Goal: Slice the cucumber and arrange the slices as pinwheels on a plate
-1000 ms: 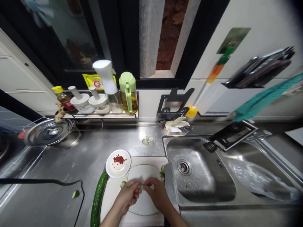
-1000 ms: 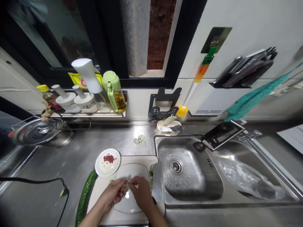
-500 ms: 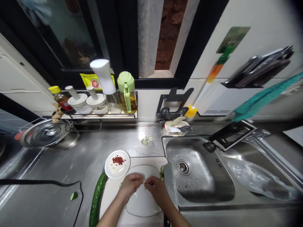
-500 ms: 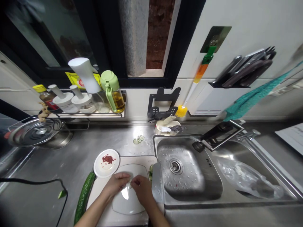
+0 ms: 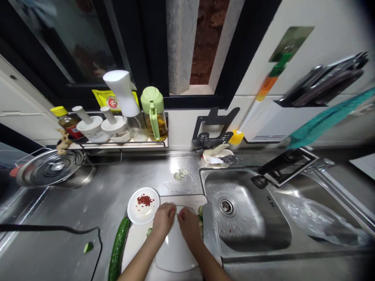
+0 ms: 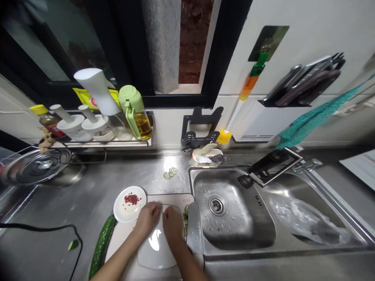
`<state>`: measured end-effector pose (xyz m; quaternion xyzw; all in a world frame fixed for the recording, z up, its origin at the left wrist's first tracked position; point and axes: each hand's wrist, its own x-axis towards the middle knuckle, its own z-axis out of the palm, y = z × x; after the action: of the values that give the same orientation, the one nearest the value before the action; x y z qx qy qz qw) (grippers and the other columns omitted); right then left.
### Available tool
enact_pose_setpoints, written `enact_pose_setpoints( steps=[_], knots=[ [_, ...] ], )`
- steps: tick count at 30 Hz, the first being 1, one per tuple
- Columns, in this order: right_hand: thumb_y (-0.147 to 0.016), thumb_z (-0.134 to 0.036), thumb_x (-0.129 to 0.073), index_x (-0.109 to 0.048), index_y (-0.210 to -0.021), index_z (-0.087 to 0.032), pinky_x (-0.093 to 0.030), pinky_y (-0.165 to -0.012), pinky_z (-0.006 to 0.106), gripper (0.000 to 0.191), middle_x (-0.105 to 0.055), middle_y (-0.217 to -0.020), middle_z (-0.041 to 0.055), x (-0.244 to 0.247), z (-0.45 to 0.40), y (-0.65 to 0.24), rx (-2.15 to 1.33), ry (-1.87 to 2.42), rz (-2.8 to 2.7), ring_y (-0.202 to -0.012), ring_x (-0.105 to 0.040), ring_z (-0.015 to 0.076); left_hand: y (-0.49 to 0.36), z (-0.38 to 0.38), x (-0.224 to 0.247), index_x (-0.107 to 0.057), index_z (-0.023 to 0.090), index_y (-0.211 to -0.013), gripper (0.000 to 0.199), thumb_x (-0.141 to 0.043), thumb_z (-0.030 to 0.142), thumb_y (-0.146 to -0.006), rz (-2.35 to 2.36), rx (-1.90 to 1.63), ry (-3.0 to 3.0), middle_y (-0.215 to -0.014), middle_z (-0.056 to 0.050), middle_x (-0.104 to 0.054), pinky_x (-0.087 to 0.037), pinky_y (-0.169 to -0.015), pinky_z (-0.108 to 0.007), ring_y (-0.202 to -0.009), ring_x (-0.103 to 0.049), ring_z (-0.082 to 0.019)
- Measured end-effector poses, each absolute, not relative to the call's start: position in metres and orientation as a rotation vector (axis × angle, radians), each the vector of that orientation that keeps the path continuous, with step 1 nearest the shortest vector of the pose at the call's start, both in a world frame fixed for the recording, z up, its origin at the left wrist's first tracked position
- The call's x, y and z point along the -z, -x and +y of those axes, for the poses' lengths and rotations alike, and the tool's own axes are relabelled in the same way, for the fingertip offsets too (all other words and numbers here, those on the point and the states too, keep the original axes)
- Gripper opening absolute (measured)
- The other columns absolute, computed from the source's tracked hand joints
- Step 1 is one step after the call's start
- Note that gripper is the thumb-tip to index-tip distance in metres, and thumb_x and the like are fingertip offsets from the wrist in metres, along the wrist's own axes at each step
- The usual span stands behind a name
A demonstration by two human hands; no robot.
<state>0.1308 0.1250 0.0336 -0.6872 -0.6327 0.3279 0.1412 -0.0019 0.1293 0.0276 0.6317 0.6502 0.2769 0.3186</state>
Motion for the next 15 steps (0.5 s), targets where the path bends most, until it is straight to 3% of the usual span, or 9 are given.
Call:
enact_pose_setpoints(
  steps=[15],
  knots=[
    [-0.087, -0.011, -0.043, -0.059, -0.084, -0.017, -0.033, -0.065, 0.03, 0.018, -0.063, -0.075, 0.0054, -0.022, 0.12, -0.123, -0.682, 2.005, -2.059, -0.072, -0.058, 0.0194, -0.004, 0.125, -0.01, -0.066, 0.019, -0.082, 0.019, -0.048, 0.015, -0.086, 1.887, -0.764, -1.905, -0.08, -0.006, -0.064, -0.043, -0.075, -0.034, -0.08, -0.056, -0.02]
  ],
)
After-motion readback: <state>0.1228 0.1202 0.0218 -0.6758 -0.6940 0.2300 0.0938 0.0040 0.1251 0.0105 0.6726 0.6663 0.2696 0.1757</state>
